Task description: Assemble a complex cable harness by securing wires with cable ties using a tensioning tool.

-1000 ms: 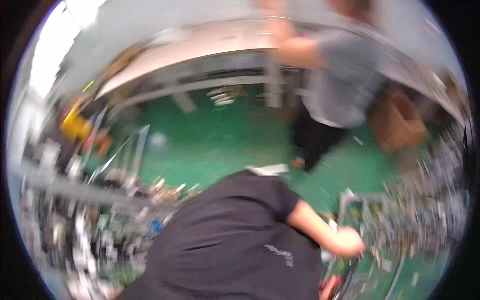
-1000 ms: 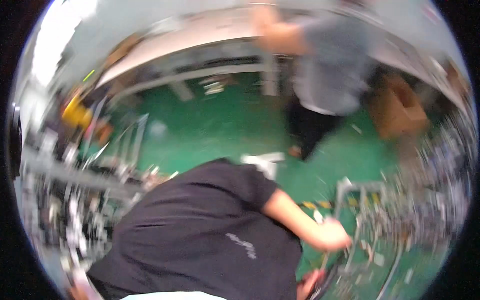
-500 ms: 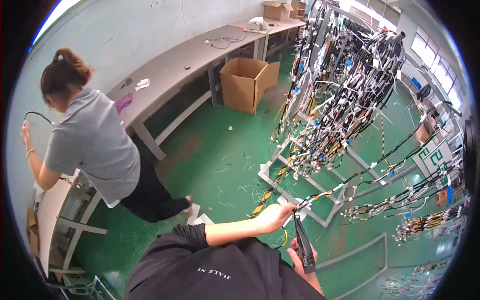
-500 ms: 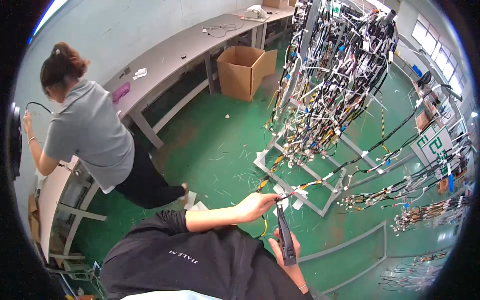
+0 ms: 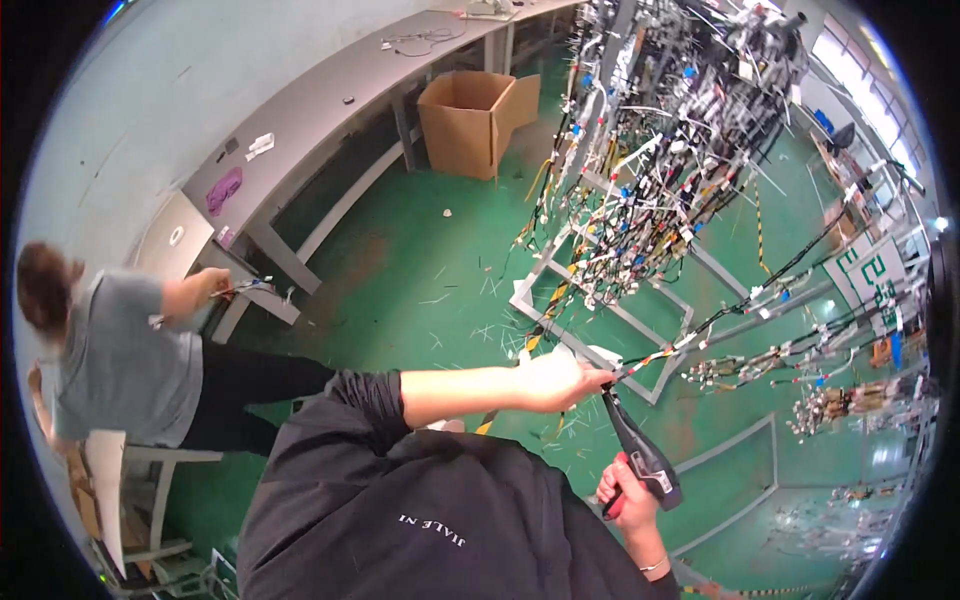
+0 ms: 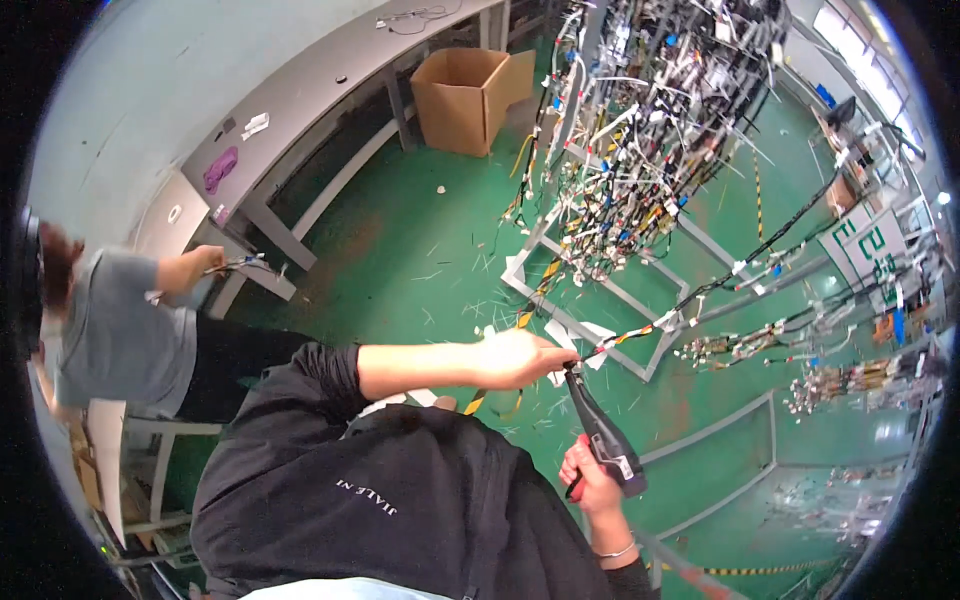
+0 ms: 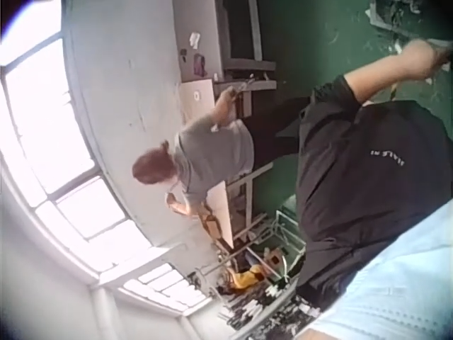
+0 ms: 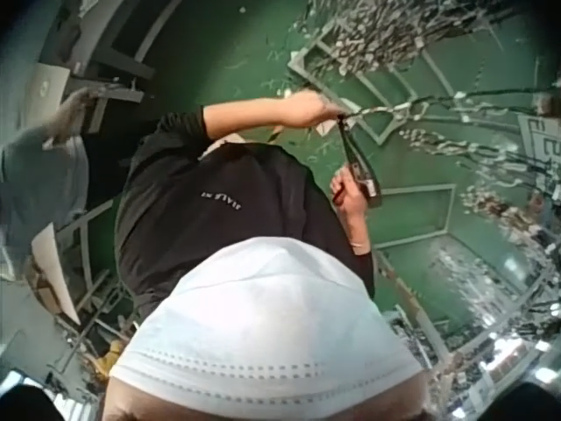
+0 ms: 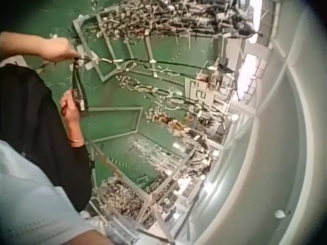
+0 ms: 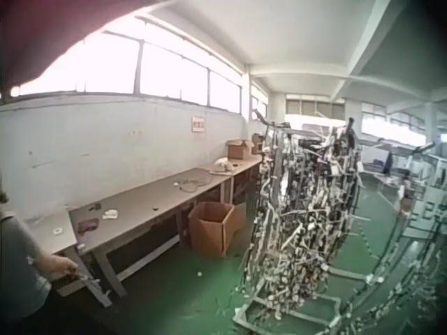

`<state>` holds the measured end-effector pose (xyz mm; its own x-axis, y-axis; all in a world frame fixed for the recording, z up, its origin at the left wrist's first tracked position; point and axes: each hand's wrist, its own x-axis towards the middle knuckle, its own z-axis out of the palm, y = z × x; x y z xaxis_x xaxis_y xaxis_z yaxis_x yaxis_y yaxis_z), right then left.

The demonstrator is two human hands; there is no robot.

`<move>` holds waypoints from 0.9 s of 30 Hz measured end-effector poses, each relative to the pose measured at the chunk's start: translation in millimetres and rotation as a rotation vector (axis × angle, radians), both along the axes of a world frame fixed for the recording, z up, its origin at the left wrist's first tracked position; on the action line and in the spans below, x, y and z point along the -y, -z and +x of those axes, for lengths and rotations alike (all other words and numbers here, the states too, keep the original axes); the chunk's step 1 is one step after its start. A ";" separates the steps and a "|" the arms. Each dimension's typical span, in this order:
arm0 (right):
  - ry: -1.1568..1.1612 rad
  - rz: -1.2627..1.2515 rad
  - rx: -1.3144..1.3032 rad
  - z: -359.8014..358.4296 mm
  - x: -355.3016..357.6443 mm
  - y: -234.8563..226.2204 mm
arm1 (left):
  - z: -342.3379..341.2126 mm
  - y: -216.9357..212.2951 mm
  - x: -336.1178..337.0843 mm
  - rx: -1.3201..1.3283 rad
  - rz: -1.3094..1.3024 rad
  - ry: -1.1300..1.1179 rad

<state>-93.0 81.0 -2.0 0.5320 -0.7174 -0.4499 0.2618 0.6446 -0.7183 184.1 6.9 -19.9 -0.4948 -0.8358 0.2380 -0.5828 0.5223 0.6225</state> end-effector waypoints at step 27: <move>0.223 -0.922 -0.804 -10.2 -94.0 -4.1 | -86.4 -9.2 -20.5 -0.846 1.298 -0.201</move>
<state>-103.2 175.0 2.2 0.1652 -0.9780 0.1276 -0.4227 -0.1871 -0.8868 97.7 27.4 -10.8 -0.4542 -0.7156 -0.5306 0.1649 -0.6528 0.7394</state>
